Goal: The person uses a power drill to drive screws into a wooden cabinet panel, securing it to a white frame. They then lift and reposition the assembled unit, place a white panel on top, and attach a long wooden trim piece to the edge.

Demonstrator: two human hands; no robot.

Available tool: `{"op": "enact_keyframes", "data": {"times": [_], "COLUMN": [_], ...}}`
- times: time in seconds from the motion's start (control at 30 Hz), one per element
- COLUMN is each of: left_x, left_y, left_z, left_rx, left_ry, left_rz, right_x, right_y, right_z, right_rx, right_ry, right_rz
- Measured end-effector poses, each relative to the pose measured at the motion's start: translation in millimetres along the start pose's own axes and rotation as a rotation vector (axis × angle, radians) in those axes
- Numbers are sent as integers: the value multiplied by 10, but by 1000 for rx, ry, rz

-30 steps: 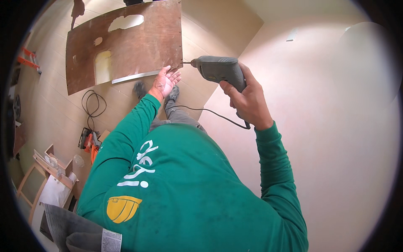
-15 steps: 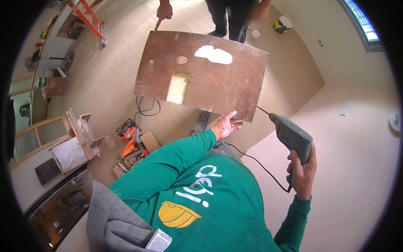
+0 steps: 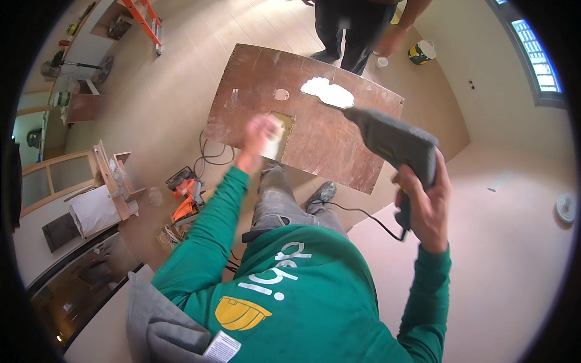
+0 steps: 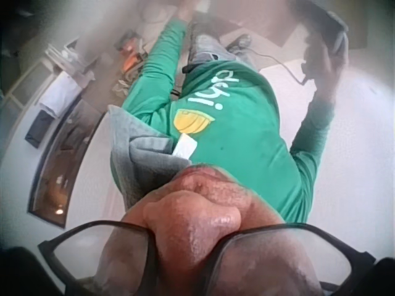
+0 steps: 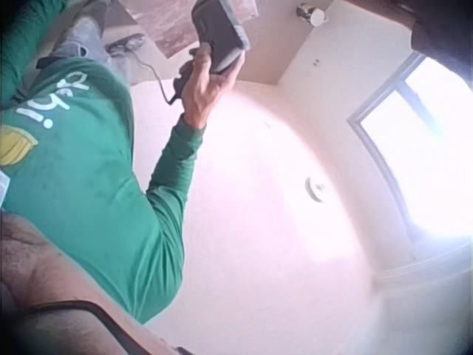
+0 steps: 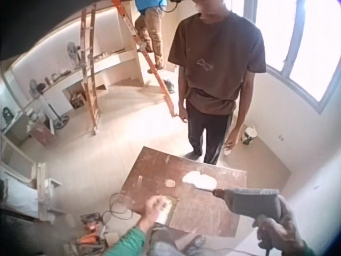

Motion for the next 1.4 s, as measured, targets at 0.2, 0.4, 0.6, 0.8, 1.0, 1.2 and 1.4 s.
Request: {"op": "enact_keyframes", "data": {"times": [0.2, 0.4, 0.6, 0.8, 1.0, 1.2, 1.4], "left_x": [1837, 2676, 2608, 2619, 2628, 2599, 2603], "left_y": [-494, -303, -80, -133, -144, -179, -178], "left_z": [1275, 1166, 1242, 1238, 1222, 1202, 1202], "left_rx": [948, 625, 367, 387, 403, 499, 498], "left_ry": [-259, 79, 25, 26, 15, 1, -15], "left_rz": [-324, -2, -52, -90, -130, -160, -199], "right_x": [808, 1776, 1844, 1823, 1765, 1803, 1852], "right_y": [505, 844, 1084, 1175, 1193, 1183, 1187], "right_z": [-1258, -2239, -2742, -2962, -3135, -3152, -3137], "right_rx": [-16, -120, -252, -251, -238, -276, -309], "right_ry": [84, 102, 43, 46, 53, 24, 33], "right_rz": [149, 86, 22, -23, 23, 58, 87]}}
Point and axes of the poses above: each hand's wrist, its own x-axis towards the middle knuckle, its own z-axis out of the back of the hand, y = z × x, the point moved 2 cm from there along x, towards the middle knuckle, and after that the axes turned 9 degrees about -z, right-handed, at the moved point
